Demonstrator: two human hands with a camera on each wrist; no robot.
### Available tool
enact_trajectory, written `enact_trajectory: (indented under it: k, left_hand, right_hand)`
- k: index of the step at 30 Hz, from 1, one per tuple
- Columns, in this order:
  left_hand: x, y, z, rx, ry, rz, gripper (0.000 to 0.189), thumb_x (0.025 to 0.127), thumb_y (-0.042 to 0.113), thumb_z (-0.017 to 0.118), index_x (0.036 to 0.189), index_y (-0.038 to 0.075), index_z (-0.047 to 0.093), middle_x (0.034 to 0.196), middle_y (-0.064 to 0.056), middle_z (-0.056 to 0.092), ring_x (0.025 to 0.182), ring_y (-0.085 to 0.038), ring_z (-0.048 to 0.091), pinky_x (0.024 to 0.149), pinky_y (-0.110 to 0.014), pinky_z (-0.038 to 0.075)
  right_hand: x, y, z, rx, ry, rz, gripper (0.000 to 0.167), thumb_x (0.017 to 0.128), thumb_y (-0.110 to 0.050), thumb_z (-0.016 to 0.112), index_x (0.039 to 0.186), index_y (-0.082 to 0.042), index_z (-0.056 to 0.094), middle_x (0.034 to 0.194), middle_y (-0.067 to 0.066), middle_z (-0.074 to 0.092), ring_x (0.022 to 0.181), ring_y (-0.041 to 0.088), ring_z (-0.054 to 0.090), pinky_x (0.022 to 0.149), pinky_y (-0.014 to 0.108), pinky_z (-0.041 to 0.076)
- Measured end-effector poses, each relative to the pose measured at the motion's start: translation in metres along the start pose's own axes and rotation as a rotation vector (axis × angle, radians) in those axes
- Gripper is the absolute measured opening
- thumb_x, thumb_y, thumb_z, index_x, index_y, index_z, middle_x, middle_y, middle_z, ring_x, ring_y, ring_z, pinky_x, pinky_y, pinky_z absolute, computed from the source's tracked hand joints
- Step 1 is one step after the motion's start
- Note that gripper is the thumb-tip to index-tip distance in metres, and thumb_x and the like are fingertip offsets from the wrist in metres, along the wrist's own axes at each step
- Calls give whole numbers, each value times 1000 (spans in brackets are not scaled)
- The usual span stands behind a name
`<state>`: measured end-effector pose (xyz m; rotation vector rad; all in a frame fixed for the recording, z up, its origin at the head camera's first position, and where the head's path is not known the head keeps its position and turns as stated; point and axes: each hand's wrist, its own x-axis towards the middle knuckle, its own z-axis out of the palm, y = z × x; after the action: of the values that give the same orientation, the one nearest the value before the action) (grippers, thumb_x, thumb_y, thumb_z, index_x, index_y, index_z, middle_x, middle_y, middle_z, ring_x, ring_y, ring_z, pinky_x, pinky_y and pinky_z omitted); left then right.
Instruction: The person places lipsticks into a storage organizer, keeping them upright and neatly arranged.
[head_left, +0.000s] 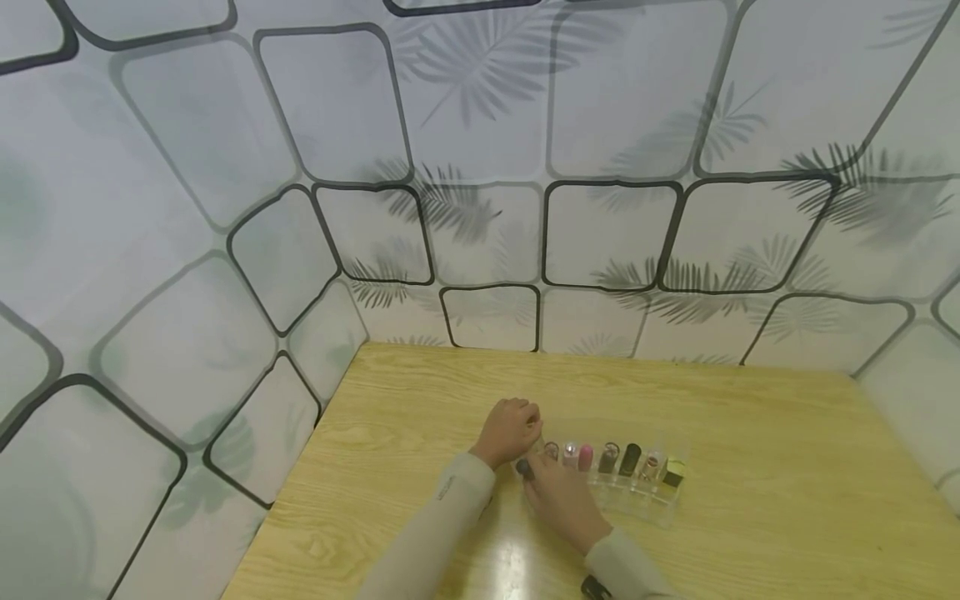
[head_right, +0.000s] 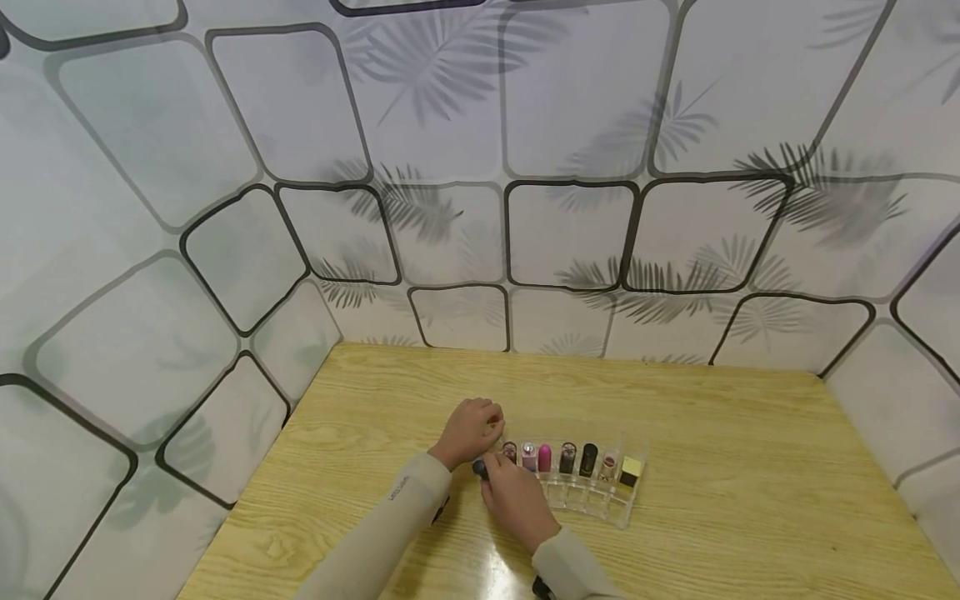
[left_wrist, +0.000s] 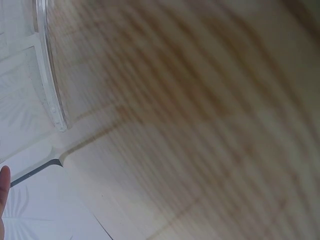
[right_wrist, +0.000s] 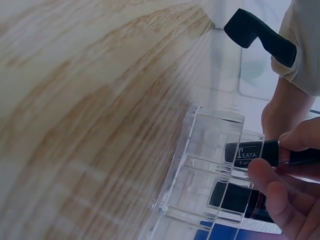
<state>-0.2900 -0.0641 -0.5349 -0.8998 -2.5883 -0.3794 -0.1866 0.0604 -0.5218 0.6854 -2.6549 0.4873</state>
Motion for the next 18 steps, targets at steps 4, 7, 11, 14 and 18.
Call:
enact_trajectory:
  k: [4, 7, 11, 14, 18]
  left_hand:
    - [0, -1, 1, 1, 3, 5, 12, 87, 22, 58, 79, 15, 65, 73, 5, 63, 68, -8, 58, 71, -24, 49]
    - [0, -1, 2, 2, -6, 2, 14, 87, 23, 57, 79, 16, 65, 73, 5, 64, 68, -7, 58, 72, -24, 49]
    - [0, -1, 1, 3, -12, 0, 14, 88, 23, 56, 80, 16, 65, 74, 5, 64, 69, -7, 58, 73, -24, 49]
    - [0, -1, 1, 3, -1, 5, 13, 87, 22, 57, 80, 15, 65, 74, 5, 64, 69, -8, 59, 72, -25, 49]
    - [0, -1, 1, 12, 13, 18, 12, 87, 21, 58, 79, 14, 65, 73, 4, 64, 68, -8, 59, 71, -24, 49]
  right_hand:
    - [1, 0, 0, -17, 15, 1, 22, 78, -13, 69, 96, -6, 60, 84, 8, 70, 57, 13, 60, 53, 21, 49]
    - [1, -1, 1, -38, 33, -2, 25, 78, -15, 70, 99, -6, 60, 83, 7, 70, 63, 16, 64, 56, 25, 52]
    - [2, -1, 1, -59, 66, -21, 35, 79, -19, 70, 109, -7, 60, 82, 5, 69, 64, 14, 62, 55, 23, 50]
    - [3, -1, 1, -72, 90, -40, 35, 79, -21, 70, 110, -8, 59, 81, 2, 67, 63, 11, 58, 53, 20, 47]
    - [4, -1, 0, -91, 114, -51, 28, 80, -23, 70, 102, -10, 59, 77, 0, 64, 64, 11, 58, 54, 21, 48]
